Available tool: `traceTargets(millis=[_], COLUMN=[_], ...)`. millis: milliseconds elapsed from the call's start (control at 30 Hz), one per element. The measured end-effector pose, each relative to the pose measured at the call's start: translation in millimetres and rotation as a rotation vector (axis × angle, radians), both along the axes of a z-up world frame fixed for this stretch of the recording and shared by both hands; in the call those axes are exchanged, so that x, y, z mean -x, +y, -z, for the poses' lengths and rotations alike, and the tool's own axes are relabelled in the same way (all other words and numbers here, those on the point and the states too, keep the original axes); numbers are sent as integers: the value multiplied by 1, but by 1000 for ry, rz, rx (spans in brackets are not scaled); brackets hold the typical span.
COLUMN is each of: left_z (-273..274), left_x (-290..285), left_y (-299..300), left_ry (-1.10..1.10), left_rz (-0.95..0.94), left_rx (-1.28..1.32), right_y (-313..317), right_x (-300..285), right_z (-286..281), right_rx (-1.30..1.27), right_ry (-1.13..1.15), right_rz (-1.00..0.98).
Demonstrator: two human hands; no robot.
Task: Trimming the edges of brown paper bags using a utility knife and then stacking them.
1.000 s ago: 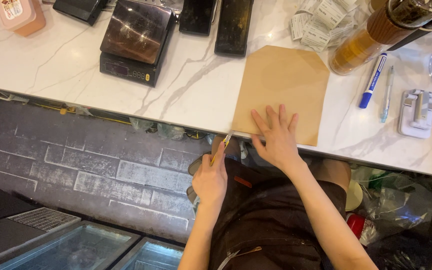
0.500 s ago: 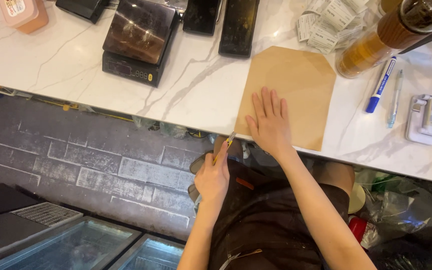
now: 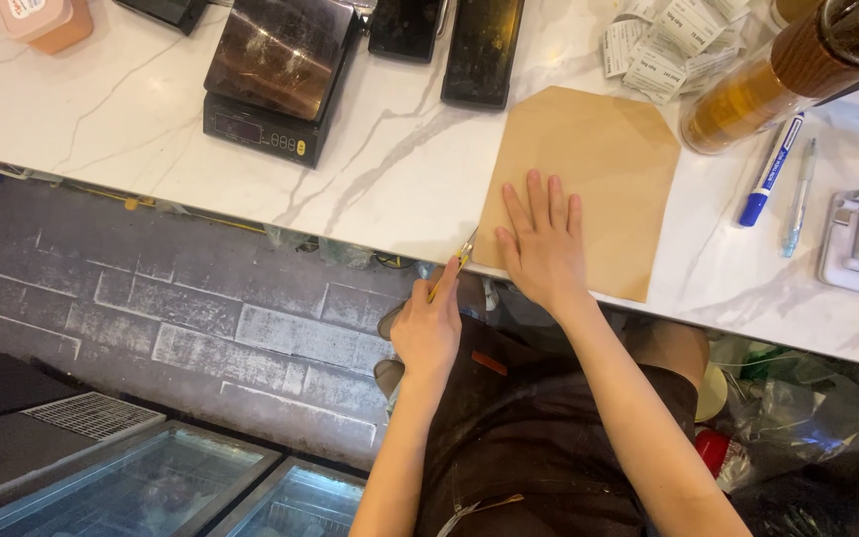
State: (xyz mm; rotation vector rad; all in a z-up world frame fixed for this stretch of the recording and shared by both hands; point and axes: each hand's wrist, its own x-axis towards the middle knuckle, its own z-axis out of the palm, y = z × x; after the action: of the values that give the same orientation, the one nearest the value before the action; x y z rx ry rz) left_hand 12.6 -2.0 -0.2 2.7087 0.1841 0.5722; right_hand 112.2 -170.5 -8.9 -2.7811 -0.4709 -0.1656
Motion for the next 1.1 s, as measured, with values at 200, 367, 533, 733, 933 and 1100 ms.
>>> traceTargets(millis=[200,367,533,733,933,1100], left_z=[4,2,0,5,5,4], left_x=[-8,-19,-27,-32,-33,-36], left_y=[-2,-4,-4,-2,-7,-8], left_ry=[-89,-59,-45,-12,10,23], left_rz=[27,21,19,20,-16,-36], left_rx=[31,6,-7,3,-26,-50], right_y=[0,0,0,0,-1,0], right_x=[-1,-1,0,-1,-1,1], right_z=[0,2,1,-1,3,3], right_rx=[11,14,12,22,31,11], right_ry=[13,-1,-15,3,-20,-35], right_rz=[-2,-3,-3,-4,5,6])
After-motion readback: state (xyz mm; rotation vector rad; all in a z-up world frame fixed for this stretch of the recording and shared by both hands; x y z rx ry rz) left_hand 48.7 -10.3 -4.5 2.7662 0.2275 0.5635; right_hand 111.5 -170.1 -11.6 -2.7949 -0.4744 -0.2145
